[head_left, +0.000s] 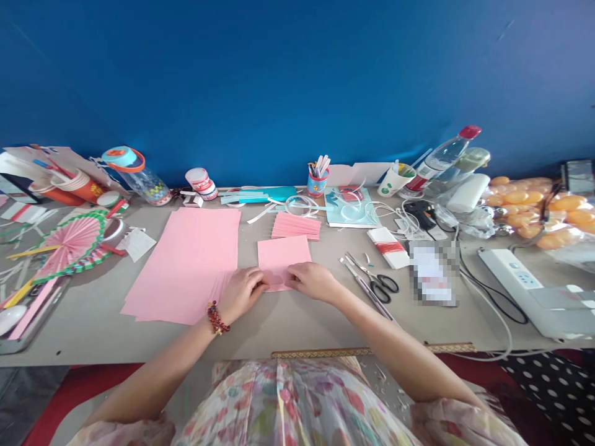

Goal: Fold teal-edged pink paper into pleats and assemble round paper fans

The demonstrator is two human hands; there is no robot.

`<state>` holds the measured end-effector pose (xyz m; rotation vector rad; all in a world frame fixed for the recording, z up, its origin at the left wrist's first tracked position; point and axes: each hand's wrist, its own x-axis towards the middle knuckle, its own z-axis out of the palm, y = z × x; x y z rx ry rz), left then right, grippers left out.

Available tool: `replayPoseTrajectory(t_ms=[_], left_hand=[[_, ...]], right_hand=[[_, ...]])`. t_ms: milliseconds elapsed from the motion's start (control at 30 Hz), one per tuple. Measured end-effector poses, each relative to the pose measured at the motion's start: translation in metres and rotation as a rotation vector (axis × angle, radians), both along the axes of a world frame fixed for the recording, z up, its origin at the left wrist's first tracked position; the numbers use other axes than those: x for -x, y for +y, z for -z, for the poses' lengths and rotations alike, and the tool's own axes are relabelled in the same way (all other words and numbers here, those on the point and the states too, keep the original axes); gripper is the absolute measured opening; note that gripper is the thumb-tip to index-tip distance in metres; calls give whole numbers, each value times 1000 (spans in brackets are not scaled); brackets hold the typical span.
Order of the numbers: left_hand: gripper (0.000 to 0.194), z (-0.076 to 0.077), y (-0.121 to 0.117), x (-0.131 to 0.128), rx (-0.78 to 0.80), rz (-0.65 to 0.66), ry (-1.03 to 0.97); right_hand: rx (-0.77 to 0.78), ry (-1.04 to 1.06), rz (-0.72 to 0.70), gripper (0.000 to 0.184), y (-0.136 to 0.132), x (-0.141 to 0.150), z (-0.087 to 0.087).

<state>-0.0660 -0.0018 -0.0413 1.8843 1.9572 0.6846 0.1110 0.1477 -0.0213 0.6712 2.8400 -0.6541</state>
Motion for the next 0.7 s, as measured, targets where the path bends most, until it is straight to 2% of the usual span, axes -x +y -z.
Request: replayPoseTrajectory(t_ms=[167, 367, 567, 700], left_hand=[[17, 1, 0, 0, 1, 4, 1], [17, 2, -1, 0, 6, 0, 4], [18, 1, 0, 1, 4, -1, 16], [17, 0, 0, 0, -2, 7, 28]], right_hand=[[18, 21, -1, 10, 2, -3, -4], [54, 42, 26, 9, 16, -26, -15], [113, 127, 69, 9, 22, -41, -11], [81, 84, 73, 8, 23, -39, -10]])
